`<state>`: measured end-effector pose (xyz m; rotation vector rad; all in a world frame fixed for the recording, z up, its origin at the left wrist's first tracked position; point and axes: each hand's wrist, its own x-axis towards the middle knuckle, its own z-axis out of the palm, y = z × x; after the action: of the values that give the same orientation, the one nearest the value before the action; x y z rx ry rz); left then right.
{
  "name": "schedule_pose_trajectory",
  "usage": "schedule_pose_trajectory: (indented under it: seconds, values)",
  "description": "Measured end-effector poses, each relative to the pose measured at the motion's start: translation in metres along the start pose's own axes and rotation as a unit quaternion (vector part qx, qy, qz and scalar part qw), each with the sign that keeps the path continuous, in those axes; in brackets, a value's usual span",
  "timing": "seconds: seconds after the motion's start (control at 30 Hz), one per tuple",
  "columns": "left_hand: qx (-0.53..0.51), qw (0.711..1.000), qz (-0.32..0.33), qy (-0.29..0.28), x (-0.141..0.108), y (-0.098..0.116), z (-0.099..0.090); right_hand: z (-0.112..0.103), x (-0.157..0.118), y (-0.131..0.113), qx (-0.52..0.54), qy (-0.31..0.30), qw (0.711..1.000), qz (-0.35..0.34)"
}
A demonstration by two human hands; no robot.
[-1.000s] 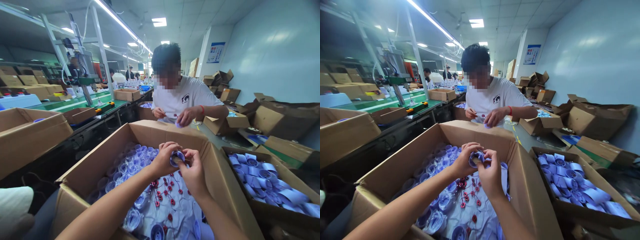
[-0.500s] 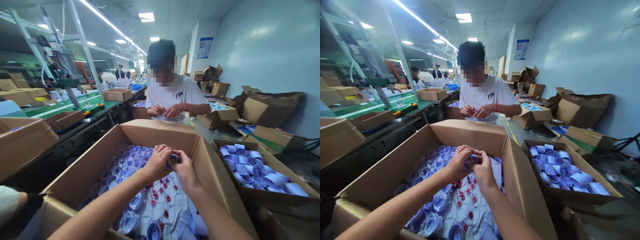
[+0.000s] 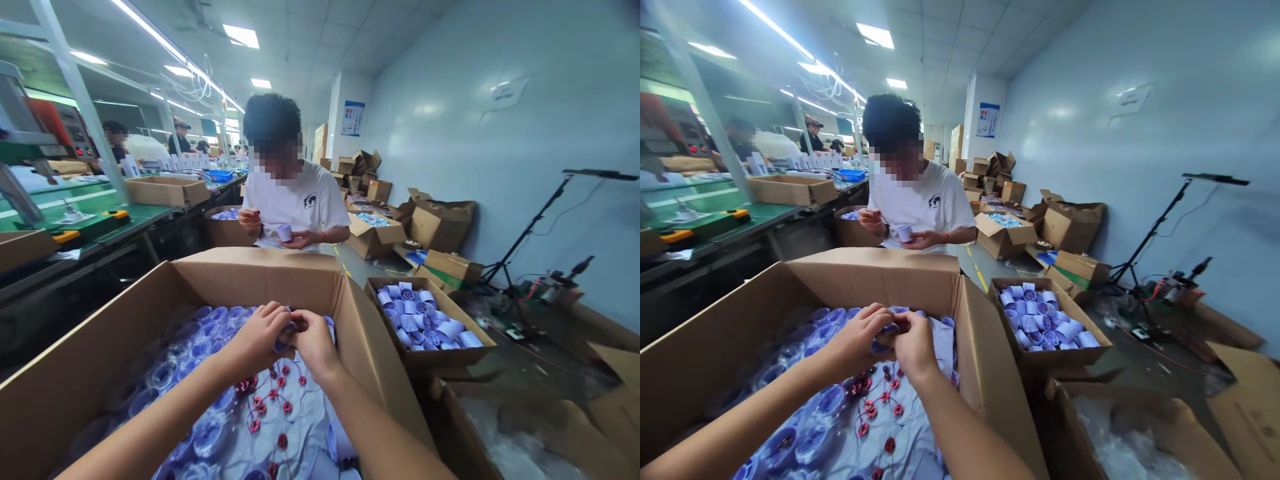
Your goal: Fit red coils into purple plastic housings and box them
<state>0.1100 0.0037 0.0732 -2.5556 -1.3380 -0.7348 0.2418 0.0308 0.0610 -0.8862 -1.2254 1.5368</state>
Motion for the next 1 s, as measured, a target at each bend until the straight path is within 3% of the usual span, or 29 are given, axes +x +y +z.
schedule_pose_trajectory:
  seconds: [0.1,0.3,0.4,0.53,0.7,1.0]
  values:
    - [0.03,0.999,0.011,-0.021,0.002,0.0,-0.001,-0.001,0.0,0.0,0.011,-0.015,1.0,0.002]
    - [0.046,0.998,0.023,-0.043,0.004,-0.001,-0.009,-0.001,-0.001,-0.003,-0.049,-0.036,0.995,-0.076]
    - [0.051,0.997,0.018,-0.058,0.006,0.0,-0.011,-0.002,0.001,-0.002,-0.04,-0.049,0.996,-0.059]
    - [0.059,0.997,0.011,-0.043,0.007,0.0,-0.007,-0.001,0.002,0.002,-0.005,-0.013,0.999,-0.04]
    - [0.061,0.998,0.003,-0.024,0.003,0.001,0.001,0.004,-0.002,0.0,0.082,0.012,0.995,0.054]
    - [0.02,0.999,-0.047,0.012,0.002,0.003,0.006,0.007,-0.002,0.0,0.034,0.047,0.998,0.02]
